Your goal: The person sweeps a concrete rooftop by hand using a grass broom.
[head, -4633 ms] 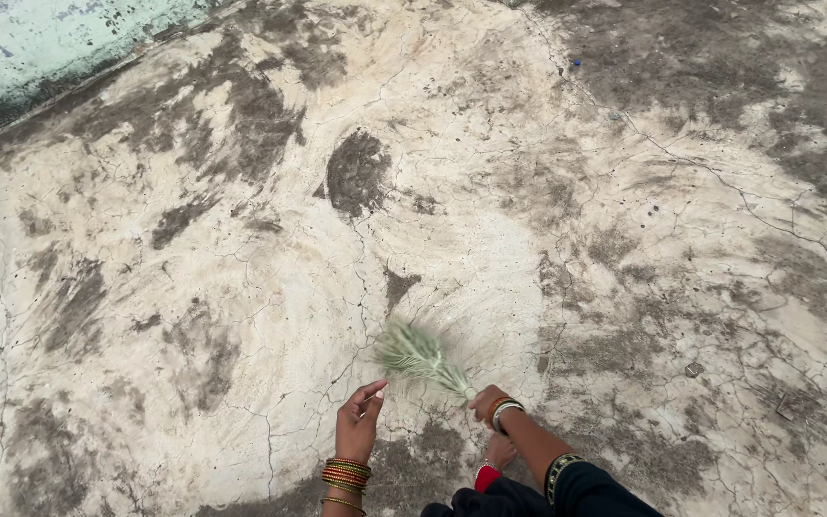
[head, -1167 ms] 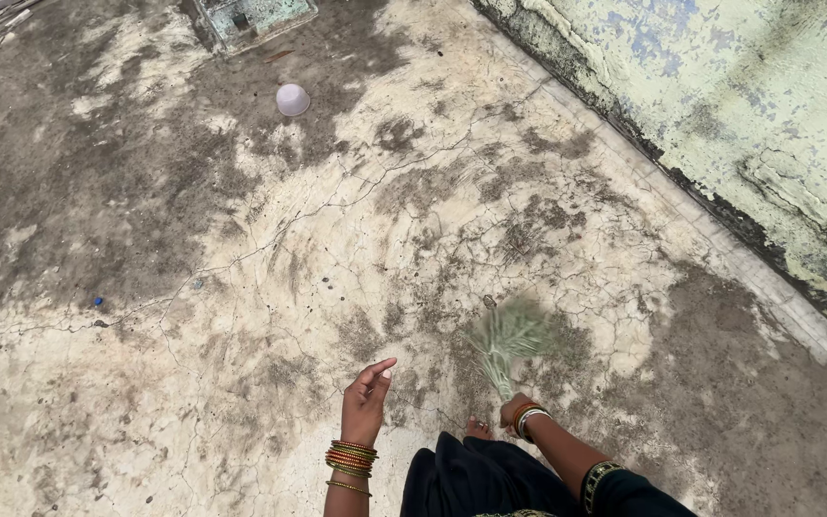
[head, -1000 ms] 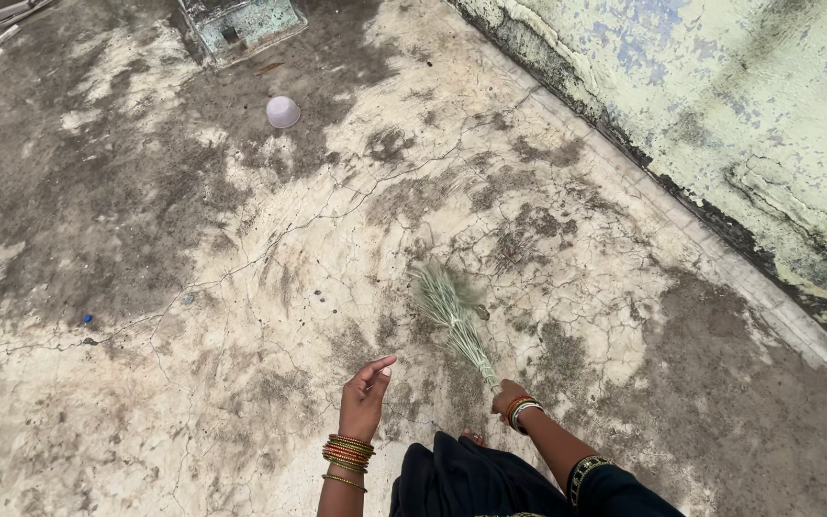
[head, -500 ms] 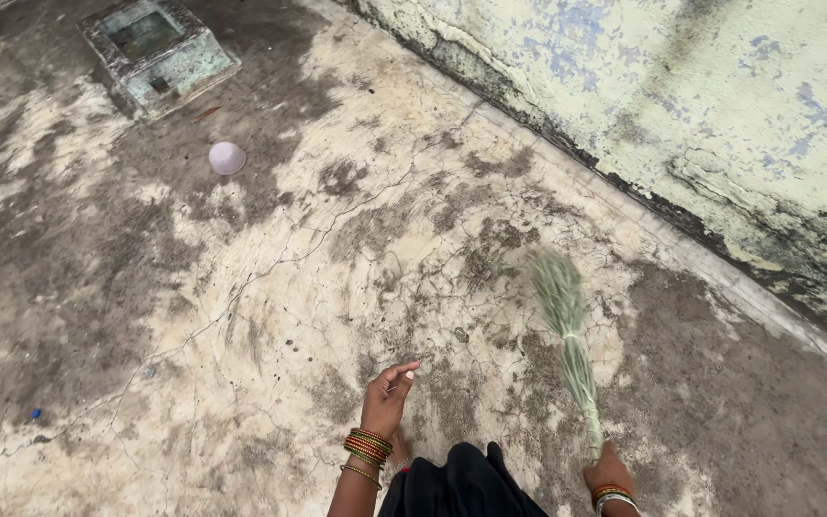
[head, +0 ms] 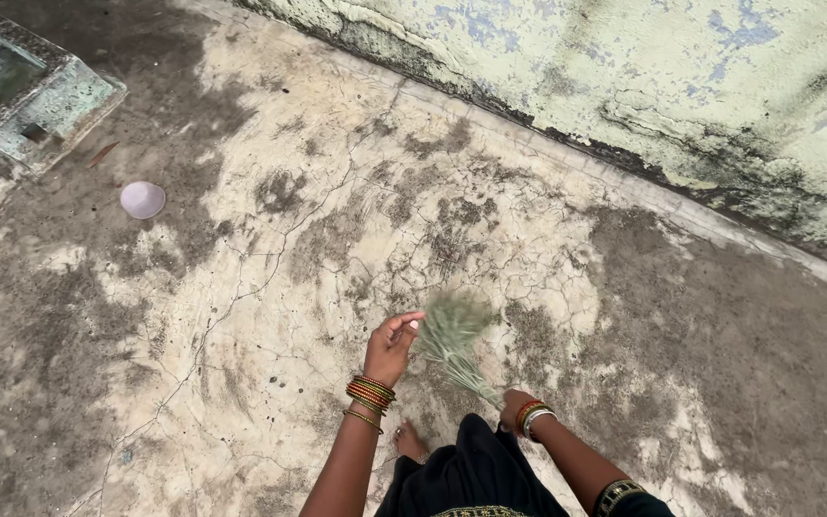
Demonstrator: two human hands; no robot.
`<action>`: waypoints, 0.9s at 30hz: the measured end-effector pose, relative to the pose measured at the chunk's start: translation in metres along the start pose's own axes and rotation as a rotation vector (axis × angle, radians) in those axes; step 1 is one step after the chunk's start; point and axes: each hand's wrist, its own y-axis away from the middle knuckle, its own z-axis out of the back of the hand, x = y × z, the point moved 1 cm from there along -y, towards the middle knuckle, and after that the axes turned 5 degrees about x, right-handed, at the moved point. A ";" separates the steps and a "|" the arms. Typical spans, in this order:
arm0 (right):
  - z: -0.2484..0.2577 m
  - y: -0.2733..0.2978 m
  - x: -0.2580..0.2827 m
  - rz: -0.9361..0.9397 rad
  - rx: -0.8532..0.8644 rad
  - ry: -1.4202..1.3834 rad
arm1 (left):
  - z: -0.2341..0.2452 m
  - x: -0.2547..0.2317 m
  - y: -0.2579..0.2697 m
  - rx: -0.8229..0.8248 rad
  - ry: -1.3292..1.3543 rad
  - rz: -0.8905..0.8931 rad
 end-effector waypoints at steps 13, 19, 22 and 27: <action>-0.028 0.055 -0.020 -0.299 -0.392 0.026 | 0.081 0.008 -0.016 0.039 -0.025 0.006; -0.015 0.087 -0.059 -0.566 -0.557 -0.260 | 0.100 0.009 -0.018 0.016 -0.023 0.020; 0.011 0.071 -0.074 -0.606 -0.538 -0.738 | 0.103 0.003 -0.017 -0.006 -0.042 0.146; 0.058 0.003 -0.092 -0.617 -0.448 -0.475 | 0.110 0.006 -0.018 -0.023 -0.066 0.156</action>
